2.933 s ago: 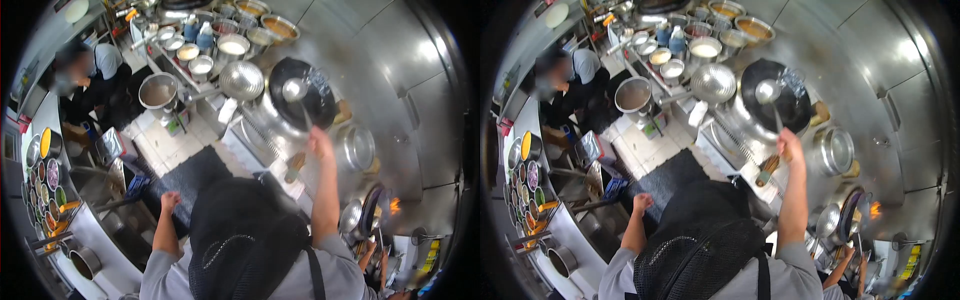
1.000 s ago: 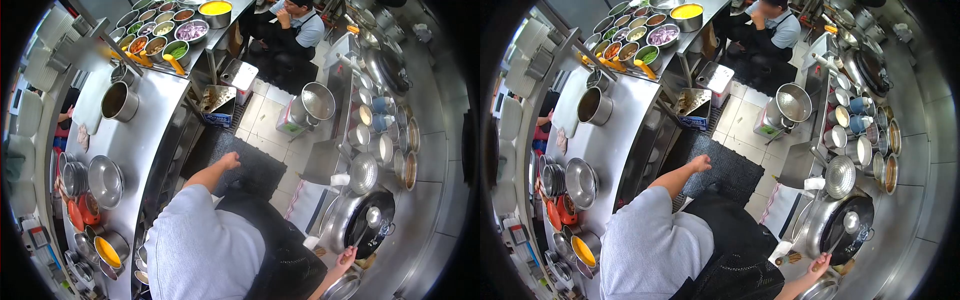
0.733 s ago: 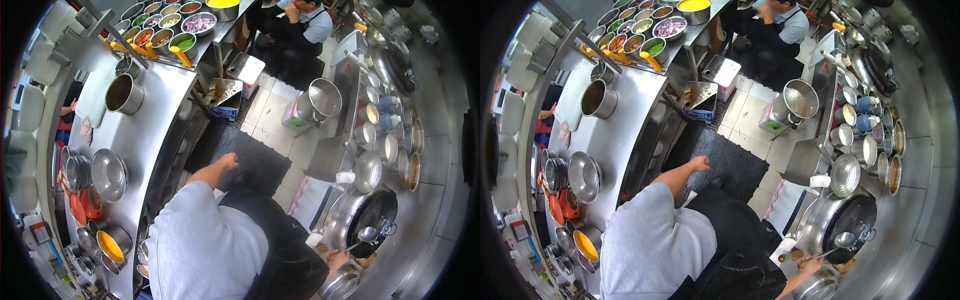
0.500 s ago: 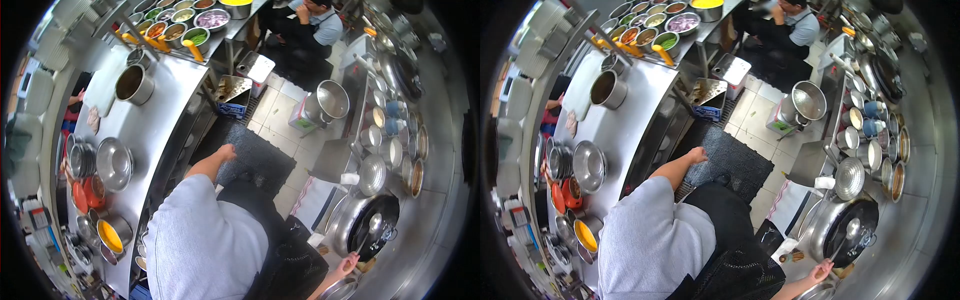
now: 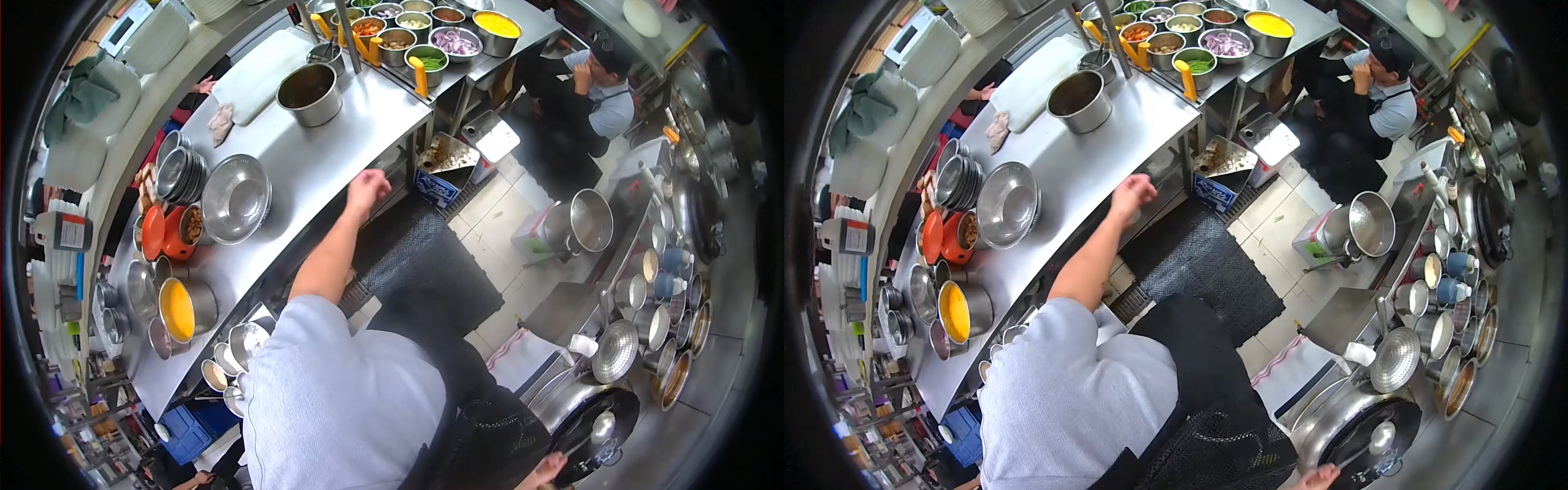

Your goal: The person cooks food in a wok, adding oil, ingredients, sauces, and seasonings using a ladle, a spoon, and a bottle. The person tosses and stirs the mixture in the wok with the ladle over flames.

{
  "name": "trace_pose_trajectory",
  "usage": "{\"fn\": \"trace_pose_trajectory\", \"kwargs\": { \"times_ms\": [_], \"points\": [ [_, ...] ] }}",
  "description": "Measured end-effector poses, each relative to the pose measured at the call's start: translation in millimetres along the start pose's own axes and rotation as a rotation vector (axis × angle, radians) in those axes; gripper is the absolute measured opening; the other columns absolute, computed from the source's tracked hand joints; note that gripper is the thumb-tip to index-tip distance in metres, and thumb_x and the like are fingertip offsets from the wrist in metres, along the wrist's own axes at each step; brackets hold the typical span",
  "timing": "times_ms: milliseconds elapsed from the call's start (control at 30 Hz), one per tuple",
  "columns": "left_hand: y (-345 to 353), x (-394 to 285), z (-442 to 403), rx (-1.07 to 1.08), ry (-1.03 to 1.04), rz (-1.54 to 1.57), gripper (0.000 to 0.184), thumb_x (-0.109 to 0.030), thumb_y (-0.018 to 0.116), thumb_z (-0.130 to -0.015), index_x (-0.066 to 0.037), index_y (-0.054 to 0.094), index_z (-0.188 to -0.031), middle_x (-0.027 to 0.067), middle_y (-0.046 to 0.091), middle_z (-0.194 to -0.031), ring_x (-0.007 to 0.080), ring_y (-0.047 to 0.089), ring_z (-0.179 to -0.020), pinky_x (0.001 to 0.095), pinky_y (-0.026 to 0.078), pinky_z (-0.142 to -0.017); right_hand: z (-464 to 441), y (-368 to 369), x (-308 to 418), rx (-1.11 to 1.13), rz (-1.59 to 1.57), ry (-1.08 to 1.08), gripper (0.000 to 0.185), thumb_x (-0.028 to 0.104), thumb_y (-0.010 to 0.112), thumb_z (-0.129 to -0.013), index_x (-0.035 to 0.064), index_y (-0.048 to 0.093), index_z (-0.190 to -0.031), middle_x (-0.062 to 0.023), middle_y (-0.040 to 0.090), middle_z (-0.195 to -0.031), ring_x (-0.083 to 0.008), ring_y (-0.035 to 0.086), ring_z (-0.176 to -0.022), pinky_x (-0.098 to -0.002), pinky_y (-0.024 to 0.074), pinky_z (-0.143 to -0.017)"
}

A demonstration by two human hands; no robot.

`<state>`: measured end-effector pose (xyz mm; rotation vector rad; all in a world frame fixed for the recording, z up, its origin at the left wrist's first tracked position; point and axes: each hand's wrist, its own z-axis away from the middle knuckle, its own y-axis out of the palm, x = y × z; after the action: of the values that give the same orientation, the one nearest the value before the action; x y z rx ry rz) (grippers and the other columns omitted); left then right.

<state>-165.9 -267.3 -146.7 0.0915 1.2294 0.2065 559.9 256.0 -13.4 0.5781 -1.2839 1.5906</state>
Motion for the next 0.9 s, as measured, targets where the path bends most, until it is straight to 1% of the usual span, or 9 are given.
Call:
{"fn": "trace_pose_trajectory", "kwargs": {
  "times_ms": [200, 400, 433, 467, 533, 700, 767, 800, 900],
  "points": [
    [-53.6, -48.0, -3.0, -0.444, 0.026, -0.056, 0.027, -0.031, 0.066, -0.103, -0.005, 0.06, -0.099, 0.0026, 0.065, -0.079, 0.0129, 0.058, -0.061, 0.0278, 0.053, -0.062, 13.8, -6.6, -2.7, -0.03, 0.072, -0.044, 0.033, 0.02, 0.057, -0.102, 0.0036, 0.05, -0.13, -0.005, 0.056, -0.07, -0.0158, 0.053, -0.054, -0.0327, 0.0465, -0.05],
    [-38.0, -6.7, 21.0, -0.349, 0.171, -0.702, 0.033, -0.026, 0.067, -0.092, -0.003, 0.054, -0.072, 0.0084, 0.057, -0.064, 0.0179, 0.048, -0.059, 0.0414, 0.045, -0.06, -14.1, -54.5, -4.9, 0.093, -0.394, 0.105, 0.028, 0.023, 0.058, -0.104, 0.0053, 0.053, -0.125, -0.0026, 0.056, -0.073, -0.0137, 0.053, -0.058, -0.0303, 0.0465, -0.053],
    [-25.0, 4.8, 25.5, -0.31, 0.2, -0.716, 0.031, -0.024, 0.067, -0.089, -0.002, 0.053, -0.071, 0.0107, 0.054, -0.061, 0.0183, 0.048, -0.058, 0.0417, 0.046, -0.061, -19.2, -50.7, -19.5, 0.101, -0.384, -0.037, 0.028, 0.024, 0.058, -0.104, 0.0056, 0.053, -0.124, -0.0022, 0.056, -0.074, -0.0133, 0.053, -0.059, -0.03, 0.0464, -0.054],
    [-12.4, 17.5, 29.5, -0.273, 0.229, -0.727, 0.029, -0.022, 0.067, -0.086, -0.002, 0.052, -0.07, 0.0131, 0.052, -0.059, 0.0188, 0.048, -0.058, 0.042, 0.047, -0.061, -18.8, -38.8, -41.9, -0.068, -0.165, -0.658, 0.027, 0.025, 0.059, -0.104, 0.0059, 0.054, -0.123, -0.0018, 0.056, -0.074, -0.0129, 0.053, -0.06, -0.0296, 0.0464, -0.055],
    [4.0, 36.2, 27.6, -0.159, 0.247, -0.85, 0.023, -0.017, 0.065, -0.083, -0.002, 0.051, -0.072, 0.0164, 0.056, -0.062, 0.0236, 0.053, -0.057, 0.042, 0.048, -0.062, -58.1, -30.4, -57.2, 0.192, -0.477, 0.163, 0.047, 0.019, 0.056, -0.104, 0.0012, 0.044, -0.145, -0.008, 0.061, -0.08, -0.0185, 0.06, -0.062, -0.0312, 0.05, -0.054],
    [26.1, 23.8, 33.7, -0.178, 0.346, -0.878, 0.011, -0.01, 0.062, -0.085, -0.003, 0.055, -0.08, 0.0161, 0.061, -0.069, 0.0286, 0.06, -0.062, 0.0434, 0.05, -0.065, -45.9, -30.0, -57.8, 0.059, 0.088, 0.071, 0.025, 0.024, 0.059, -0.1, 0.0038, 0.054, -0.114, -0.0075, 0.055, -0.071, -0.0186, 0.054, -0.056, -0.036, 0.0493, -0.053],
    [26.6, 29.8, 22.0, -0.216, 0.484, -0.853, 0.007, -0.009, 0.061, -0.088, -0.003, 0.059, -0.087, 0.0142, 0.064, -0.073, 0.0269, 0.063, -0.065, 0.0421, 0.051, -0.066, -46.5, -55.5, -39.4, 0.281, -0.092, 0.292, 0.021, 0.026, 0.06, -0.099, 0.0048, 0.058, -0.101, -0.0072, 0.053, -0.067, -0.0186, 0.051, -0.054, -0.0379, 0.049, -0.053],
    [27.7, 32.8, 13.4, -0.221, 0.631, -0.818, 0.006, -0.008, 0.06, -0.092, -0.003, 0.063, -0.093, 0.0122, 0.068, -0.077, 0.0253, 0.066, -0.069, 0.0409, 0.053, -0.067, -36.3, -70.1, -10.5, 0.598, -0.627, 0.402, 0.028, 0.034, 0.063, -0.098, 0.0074, 0.061, -0.092, -0.0064, 0.059, -0.074, -0.0182, 0.054, -0.058, -0.0401, 0.0518, -0.063],
    [43.5, 27.1, 6.7, -0.079, 0.335, -0.459, 0.021, -0.016, 0.061, -0.102, 0.0, 0.07, -0.113, 0.0103, 0.076, -0.088, 0.0164, 0.072, -0.078, 0.0307, 0.056, -0.073, -17.2, -50.1, 17.8, 0.17, -0.17, 0.158, 0.028, 0.035, 0.064, -0.098, 0.0072, 0.062, -0.095, -0.006, 0.06, -0.076, -0.0184, 0.055, -0.063, -0.0401, 0.0515, -0.067]
  ]
}}
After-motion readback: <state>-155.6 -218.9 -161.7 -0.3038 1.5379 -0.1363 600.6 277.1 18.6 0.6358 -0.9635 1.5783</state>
